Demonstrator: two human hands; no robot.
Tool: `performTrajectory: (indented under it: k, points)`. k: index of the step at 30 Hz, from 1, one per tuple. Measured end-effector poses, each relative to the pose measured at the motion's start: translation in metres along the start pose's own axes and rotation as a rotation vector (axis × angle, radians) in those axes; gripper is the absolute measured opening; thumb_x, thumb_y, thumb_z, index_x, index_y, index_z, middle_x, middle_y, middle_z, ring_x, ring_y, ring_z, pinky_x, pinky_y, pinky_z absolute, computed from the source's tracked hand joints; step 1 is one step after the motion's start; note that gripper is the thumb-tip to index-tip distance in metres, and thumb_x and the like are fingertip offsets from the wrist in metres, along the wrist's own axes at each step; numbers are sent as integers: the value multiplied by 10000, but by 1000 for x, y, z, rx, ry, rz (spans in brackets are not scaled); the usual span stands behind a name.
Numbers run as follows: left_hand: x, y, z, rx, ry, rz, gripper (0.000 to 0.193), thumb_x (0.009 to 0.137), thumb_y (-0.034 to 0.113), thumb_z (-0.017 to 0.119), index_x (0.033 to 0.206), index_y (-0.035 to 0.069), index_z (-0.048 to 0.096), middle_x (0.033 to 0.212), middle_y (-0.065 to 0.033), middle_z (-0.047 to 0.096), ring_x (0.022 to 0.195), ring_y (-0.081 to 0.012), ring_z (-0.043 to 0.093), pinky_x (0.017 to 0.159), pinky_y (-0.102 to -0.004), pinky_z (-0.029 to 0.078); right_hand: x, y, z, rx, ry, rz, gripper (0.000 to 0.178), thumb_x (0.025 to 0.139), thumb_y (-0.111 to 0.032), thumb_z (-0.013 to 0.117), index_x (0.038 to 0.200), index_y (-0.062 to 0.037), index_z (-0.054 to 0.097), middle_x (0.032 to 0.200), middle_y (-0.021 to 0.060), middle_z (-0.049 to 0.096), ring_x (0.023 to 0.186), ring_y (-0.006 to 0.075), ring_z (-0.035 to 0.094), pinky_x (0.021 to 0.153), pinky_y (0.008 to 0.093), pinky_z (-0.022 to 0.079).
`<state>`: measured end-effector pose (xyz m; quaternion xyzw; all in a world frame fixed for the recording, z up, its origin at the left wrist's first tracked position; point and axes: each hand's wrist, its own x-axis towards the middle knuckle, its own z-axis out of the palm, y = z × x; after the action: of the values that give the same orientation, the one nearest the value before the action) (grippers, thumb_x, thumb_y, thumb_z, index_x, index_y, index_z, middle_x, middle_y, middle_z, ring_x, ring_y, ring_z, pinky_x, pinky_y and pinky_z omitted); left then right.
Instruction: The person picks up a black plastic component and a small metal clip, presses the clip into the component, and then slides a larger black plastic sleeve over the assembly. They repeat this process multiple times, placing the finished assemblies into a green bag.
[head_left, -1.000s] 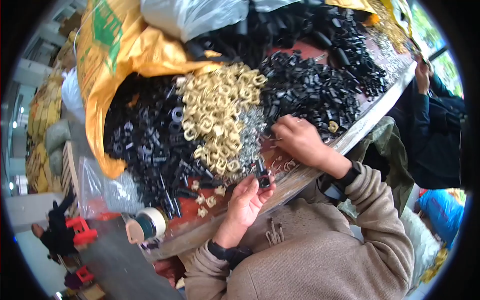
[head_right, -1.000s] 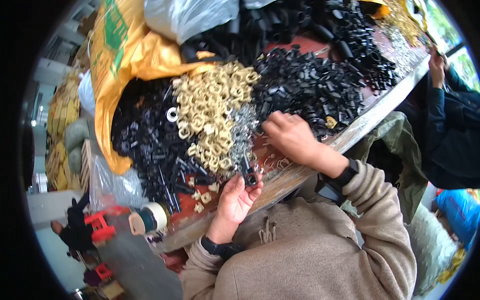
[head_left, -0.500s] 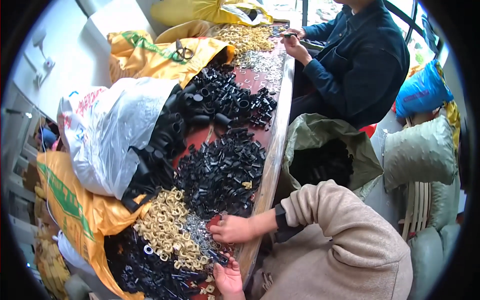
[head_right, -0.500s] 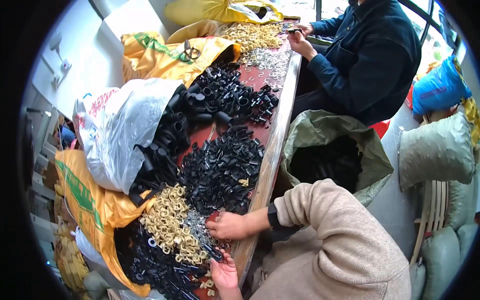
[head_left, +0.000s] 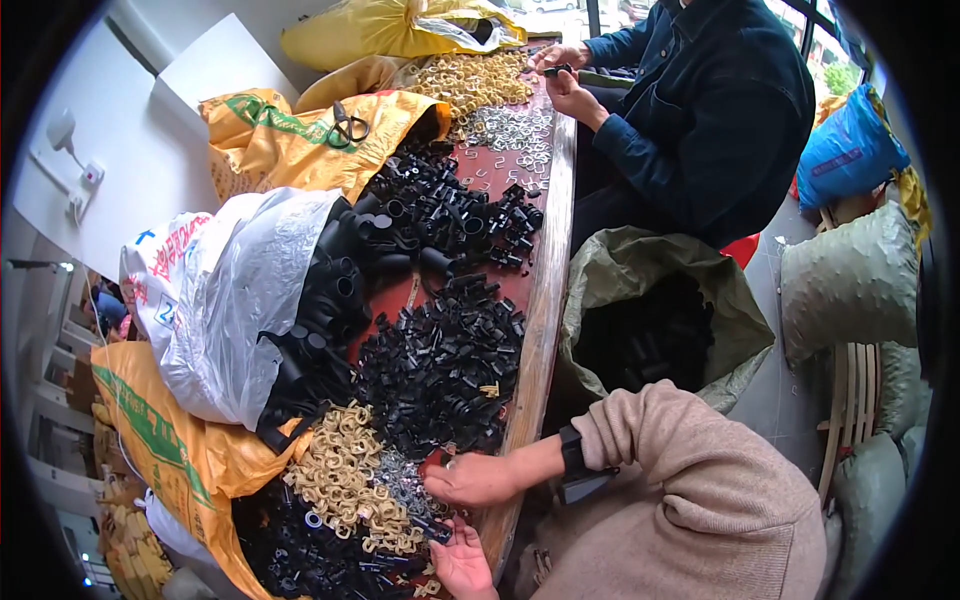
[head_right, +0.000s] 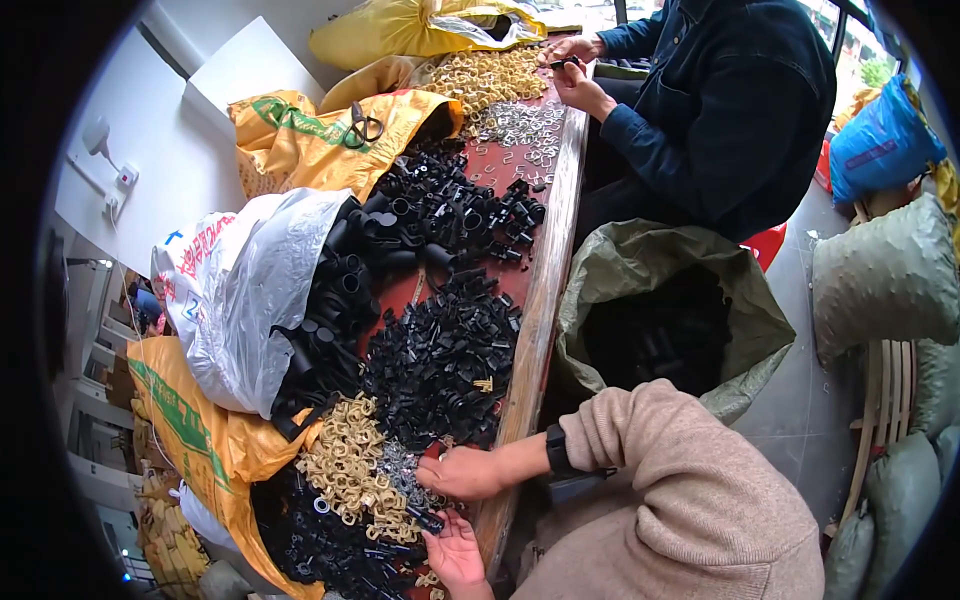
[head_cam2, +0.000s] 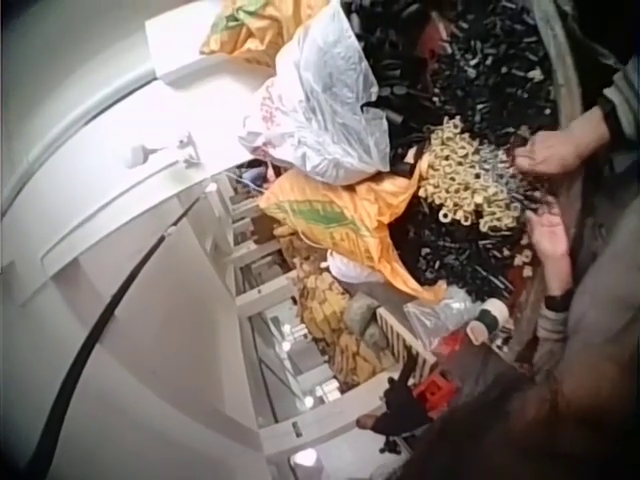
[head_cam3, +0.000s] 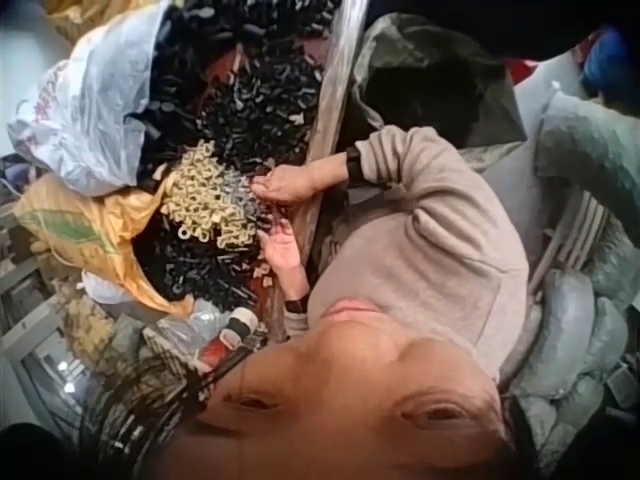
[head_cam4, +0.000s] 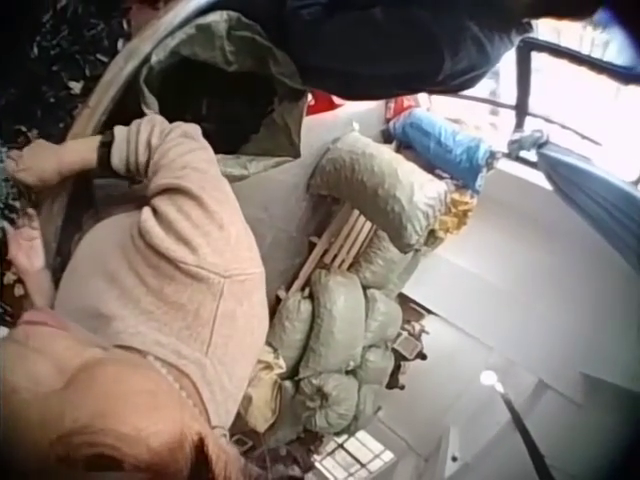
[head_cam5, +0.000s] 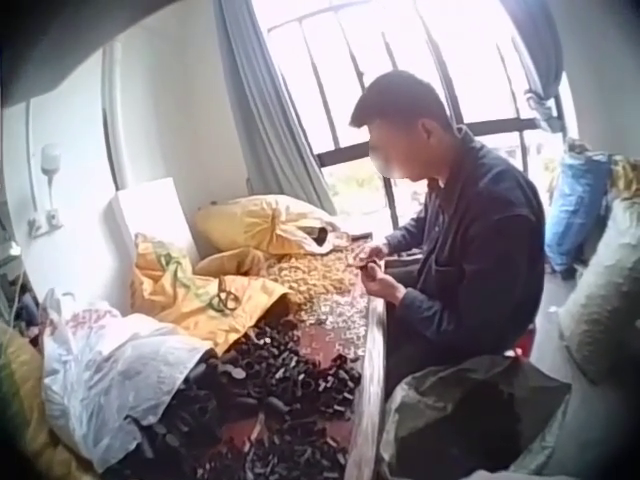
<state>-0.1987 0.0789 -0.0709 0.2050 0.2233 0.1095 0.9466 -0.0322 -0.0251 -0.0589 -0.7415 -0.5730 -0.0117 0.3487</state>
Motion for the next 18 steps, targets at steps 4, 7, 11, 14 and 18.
performTrajectory:
  k: [4,7,11,14,18]
  points:
    - [4,-7,11,60,-37,105,383,830,248,490,1122,7,435,1106,-104,497,1034,-223,454,934,-373,334,-14,-13,-11,366,-302,0,173,805,-187,409,839,-19,380,777,146,482,646,316,535,557,382,422]
    - [5,-8,6,42,-108,75,397,825,244,495,1138,9,427,1121,-98,493,1074,-222,427,970,-380,287,-18,-16,-18,580,-268,20,163,819,-167,436,844,-15,380,768,145,498,711,325,532,602,381,419]
    - [6,-10,5,79,-125,89,408,823,239,499,1149,8,416,1142,-99,477,1083,-218,419,965,-379,296,-21,-12,-5,716,-115,-9,141,795,-106,481,849,-19,385,725,137,491,721,318,527,597,366,412]
    - [0,-11,12,108,-90,70,416,819,229,507,1156,6,406,1166,-103,456,1083,-217,417,956,-380,311,-22,-14,-13,813,-194,55,150,773,-86,515,839,-24,396,712,121,492,707,290,533,591,351,409]
    - [-6,-13,24,113,-55,102,399,809,187,530,1127,-20,406,1119,-124,459,999,-218,465,881,-362,390,-18,-12,-15,895,-239,141,166,715,-91,580,773,-38,435,683,97,510,664,247,534,576,328,409]
